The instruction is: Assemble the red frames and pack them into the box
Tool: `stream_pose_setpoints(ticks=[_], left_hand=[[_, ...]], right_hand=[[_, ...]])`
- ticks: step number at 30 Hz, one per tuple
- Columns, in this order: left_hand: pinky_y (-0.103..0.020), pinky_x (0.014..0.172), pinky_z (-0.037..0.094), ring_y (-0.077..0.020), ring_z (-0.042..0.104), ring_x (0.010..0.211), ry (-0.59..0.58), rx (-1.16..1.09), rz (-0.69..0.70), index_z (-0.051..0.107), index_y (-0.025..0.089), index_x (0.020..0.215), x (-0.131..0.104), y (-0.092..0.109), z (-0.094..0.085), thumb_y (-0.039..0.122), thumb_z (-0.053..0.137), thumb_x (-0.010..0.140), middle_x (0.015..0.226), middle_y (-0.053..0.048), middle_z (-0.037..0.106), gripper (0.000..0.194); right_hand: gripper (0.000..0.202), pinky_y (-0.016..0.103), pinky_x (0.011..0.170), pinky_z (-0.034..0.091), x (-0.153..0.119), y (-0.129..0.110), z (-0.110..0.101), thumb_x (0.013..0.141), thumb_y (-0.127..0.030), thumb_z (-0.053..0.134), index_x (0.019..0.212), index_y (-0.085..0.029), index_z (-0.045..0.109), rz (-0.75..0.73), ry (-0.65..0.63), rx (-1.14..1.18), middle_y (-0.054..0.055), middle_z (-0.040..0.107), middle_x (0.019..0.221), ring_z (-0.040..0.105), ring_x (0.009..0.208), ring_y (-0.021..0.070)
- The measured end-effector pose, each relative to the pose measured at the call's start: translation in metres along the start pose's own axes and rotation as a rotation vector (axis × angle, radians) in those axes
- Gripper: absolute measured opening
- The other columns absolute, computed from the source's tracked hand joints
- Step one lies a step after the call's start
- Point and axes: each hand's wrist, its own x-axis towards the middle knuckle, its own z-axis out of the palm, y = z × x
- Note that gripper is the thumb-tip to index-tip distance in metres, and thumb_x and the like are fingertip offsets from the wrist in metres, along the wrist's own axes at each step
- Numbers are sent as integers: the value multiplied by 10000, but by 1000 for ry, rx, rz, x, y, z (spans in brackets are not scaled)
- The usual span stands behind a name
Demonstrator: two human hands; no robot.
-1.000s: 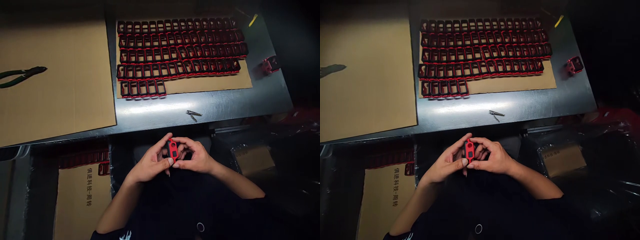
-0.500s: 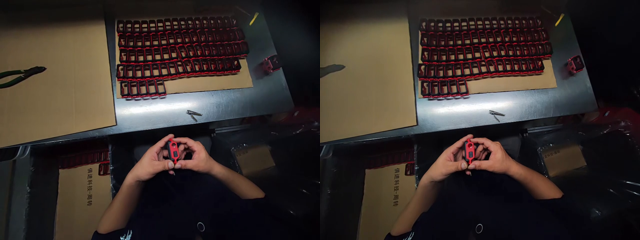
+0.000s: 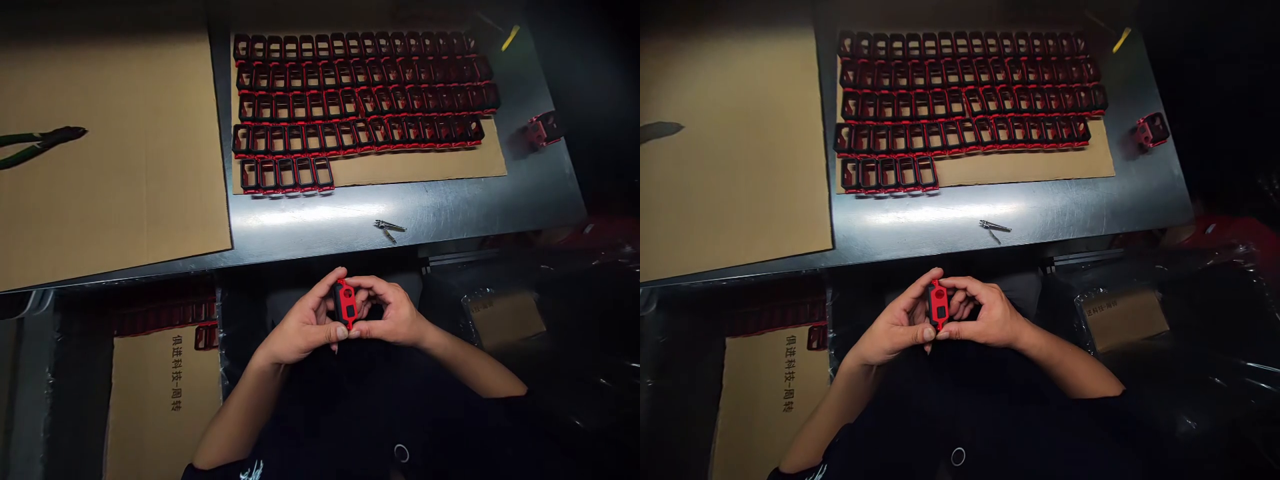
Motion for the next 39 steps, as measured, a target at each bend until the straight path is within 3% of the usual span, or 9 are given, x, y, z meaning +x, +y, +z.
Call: stream_pose_setpoints(ticks=[10,14,16,19,23,26,30,35,39], left_hand=[[-157,577,497,-74,579,686,22,156,28,469,430,1487,-4,1,-5,196,840,769,1241,-86,660,842],[-184,615,520,-104,609,773,57,285,76,514,434,1455,-7,0,-6,188,845,755,1418,-92,559,812],[-191,615,521,-102,605,750,61,334,80,496,426,1469,-8,0,-6,191,830,772,1362,-92,597,809],[-207,613,529,-96,591,680,73,422,82,468,388,1498,-9,1,-5,189,814,788,1223,-84,670,815],[-247,657,568,-159,660,803,103,579,162,487,359,1493,-9,3,-3,215,799,804,1359,-103,631,769],[-289,728,602,-218,695,952,98,757,238,485,344,1498,-8,4,-5,217,742,852,1413,-105,608,707],[-427,1021,558,-267,593,1285,62,1002,402,418,383,1526,-7,2,-9,143,642,903,1431,-76,591,704],[-460,1066,532,-243,586,1276,94,1129,514,431,371,1510,-3,-2,-10,99,578,924,1367,-87,611,663],[-460,1075,528,-250,589,1289,180,1100,490,477,335,1474,-2,-2,-9,126,597,907,1389,-94,596,615]], right_hand=[[626,270,657,589,-2,0,-3,717,-404,893,1252,-192,647,12,-65,59,-8,695,809,664,666,125],[431,233,615,564,0,-5,-7,843,-436,782,1172,-170,697,155,-83,323,-1,693,777,662,643,106],[385,212,567,540,3,-8,-8,879,-477,735,1091,-155,730,256,-77,436,2,695,719,649,591,99],[419,182,476,476,7,-14,-9,865,-534,722,965,-129,754,383,-76,508,4,680,618,595,490,84],[439,173,397,377,8,-20,-7,833,-561,728,814,-122,728,453,-72,527,-4,644,536,490,398,63],[406,182,435,402,7,-22,-6,828,-536,742,791,-133,713,439,-73,507,-3,655,562,513,438,71],[362,194,520,454,4,-20,-5,812,-503,780,851,-147,731,388,-80,473,-5,670,610,560,514,82],[291,223,572,468,3,-20,-4,789,-433,824,869,-161,753,329,-64,370,-17,648,614,551,547,91],[212,210,560,440,-1,-19,-2,804,-362,816,880,-171,766,260,-36,279,-21,649,652,530,559,82]])
